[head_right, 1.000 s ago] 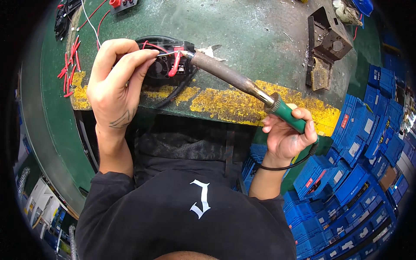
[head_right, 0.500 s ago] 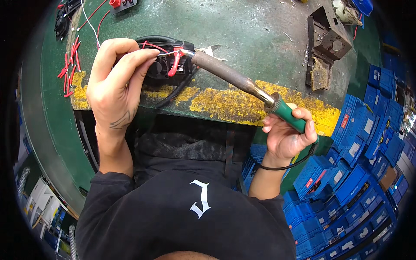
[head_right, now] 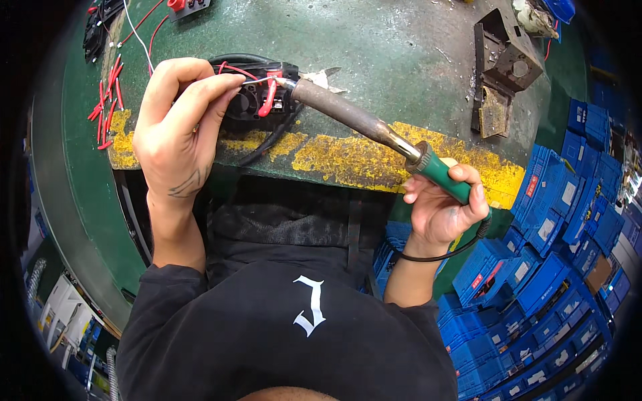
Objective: Soldering wires to small cooling fans on an assembly workbench.
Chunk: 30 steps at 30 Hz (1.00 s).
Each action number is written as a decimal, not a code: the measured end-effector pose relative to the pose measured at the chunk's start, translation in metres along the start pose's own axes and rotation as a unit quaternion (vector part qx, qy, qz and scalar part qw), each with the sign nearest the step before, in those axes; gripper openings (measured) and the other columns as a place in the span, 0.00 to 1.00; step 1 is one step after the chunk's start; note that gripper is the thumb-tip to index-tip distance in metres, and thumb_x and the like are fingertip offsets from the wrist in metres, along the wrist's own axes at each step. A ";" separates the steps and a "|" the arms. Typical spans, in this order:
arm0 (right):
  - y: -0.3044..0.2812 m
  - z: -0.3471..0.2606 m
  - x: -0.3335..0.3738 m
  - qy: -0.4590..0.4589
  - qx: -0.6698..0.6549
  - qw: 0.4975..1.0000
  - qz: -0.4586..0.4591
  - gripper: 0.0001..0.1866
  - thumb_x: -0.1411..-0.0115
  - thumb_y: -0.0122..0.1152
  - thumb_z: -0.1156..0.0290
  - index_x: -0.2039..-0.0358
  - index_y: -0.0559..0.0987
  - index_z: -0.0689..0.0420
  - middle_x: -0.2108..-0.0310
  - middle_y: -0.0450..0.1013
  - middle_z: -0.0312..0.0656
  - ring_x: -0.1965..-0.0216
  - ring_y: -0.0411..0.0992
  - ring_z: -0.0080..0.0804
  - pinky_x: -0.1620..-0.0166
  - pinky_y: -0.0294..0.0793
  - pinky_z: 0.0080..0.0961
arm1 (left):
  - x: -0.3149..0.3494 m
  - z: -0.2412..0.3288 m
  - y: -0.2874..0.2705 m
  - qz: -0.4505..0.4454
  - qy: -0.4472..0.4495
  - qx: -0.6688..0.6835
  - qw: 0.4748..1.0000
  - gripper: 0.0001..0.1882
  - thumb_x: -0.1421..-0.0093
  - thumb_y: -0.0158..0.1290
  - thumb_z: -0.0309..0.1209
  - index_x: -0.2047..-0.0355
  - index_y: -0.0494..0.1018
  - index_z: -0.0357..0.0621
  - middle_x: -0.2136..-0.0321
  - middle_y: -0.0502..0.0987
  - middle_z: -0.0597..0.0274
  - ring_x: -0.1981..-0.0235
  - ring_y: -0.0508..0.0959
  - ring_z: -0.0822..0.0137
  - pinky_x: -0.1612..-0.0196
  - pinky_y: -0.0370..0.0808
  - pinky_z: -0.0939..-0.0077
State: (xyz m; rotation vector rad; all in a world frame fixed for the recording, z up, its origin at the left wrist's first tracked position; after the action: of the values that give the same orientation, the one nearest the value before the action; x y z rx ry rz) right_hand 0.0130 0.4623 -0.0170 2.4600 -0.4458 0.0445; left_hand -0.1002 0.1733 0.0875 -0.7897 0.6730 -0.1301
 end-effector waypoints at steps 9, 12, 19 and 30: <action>0.000 -0.001 0.001 -0.001 -0.001 1.000 0.000 0.21 0.35 0.46 0.49 0.61 0.78 0.53 0.60 0.79 0.51 0.73 0.76 0.43 0.80 0.74 0.30 | 0.000 0.000 0.001 -0.006 0.012 -0.004 1.000 0.10 0.51 0.63 0.18 0.67 0.79 0.37 0.69 0.72 0.61 0.69 0.74 0.64 0.67 0.72 0.75; -0.001 -0.001 0.001 0.000 -0.003 1.000 -0.001 0.22 0.35 0.46 0.49 0.61 0.78 0.54 0.60 0.79 0.51 0.74 0.76 0.43 0.80 0.74 0.30 | 0.000 0.001 0.001 -0.004 0.014 -0.005 1.000 0.10 0.51 0.63 0.18 0.67 0.79 0.37 0.69 0.72 0.61 0.69 0.74 0.64 0.67 0.72 0.75; -0.002 -0.002 0.001 -0.004 -0.001 1.000 -0.004 0.22 0.35 0.45 0.49 0.61 0.78 0.54 0.60 0.79 0.51 0.74 0.76 0.44 0.80 0.74 0.30 | 0.000 0.001 -0.001 -0.005 0.011 -0.007 1.000 0.10 0.51 0.64 0.18 0.67 0.80 0.38 0.69 0.72 0.61 0.70 0.74 0.65 0.67 0.72 0.76; -0.004 -0.002 0.001 -0.012 -0.011 1.000 0.007 0.22 0.34 0.44 0.49 0.60 0.78 0.54 0.59 0.79 0.52 0.75 0.76 0.45 0.80 0.74 0.30 | 0.000 0.002 -0.001 0.005 0.015 -0.003 1.000 0.10 0.51 0.64 0.18 0.67 0.80 0.37 0.70 0.71 0.61 0.71 0.74 0.67 0.69 0.72 0.77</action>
State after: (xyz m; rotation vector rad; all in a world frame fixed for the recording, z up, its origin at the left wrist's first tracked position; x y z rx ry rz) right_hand 0.0156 0.4664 -0.0179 2.4379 -0.4706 0.0164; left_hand -0.0985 0.1736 0.0895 -0.7921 0.7056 -0.1299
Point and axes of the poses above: each hand's wrist, its own x-axis away from the middle knuckle, its own y-axis out of the palm, z = x × y, the point moved 9 cm from there along -x, towards the middle knuckle
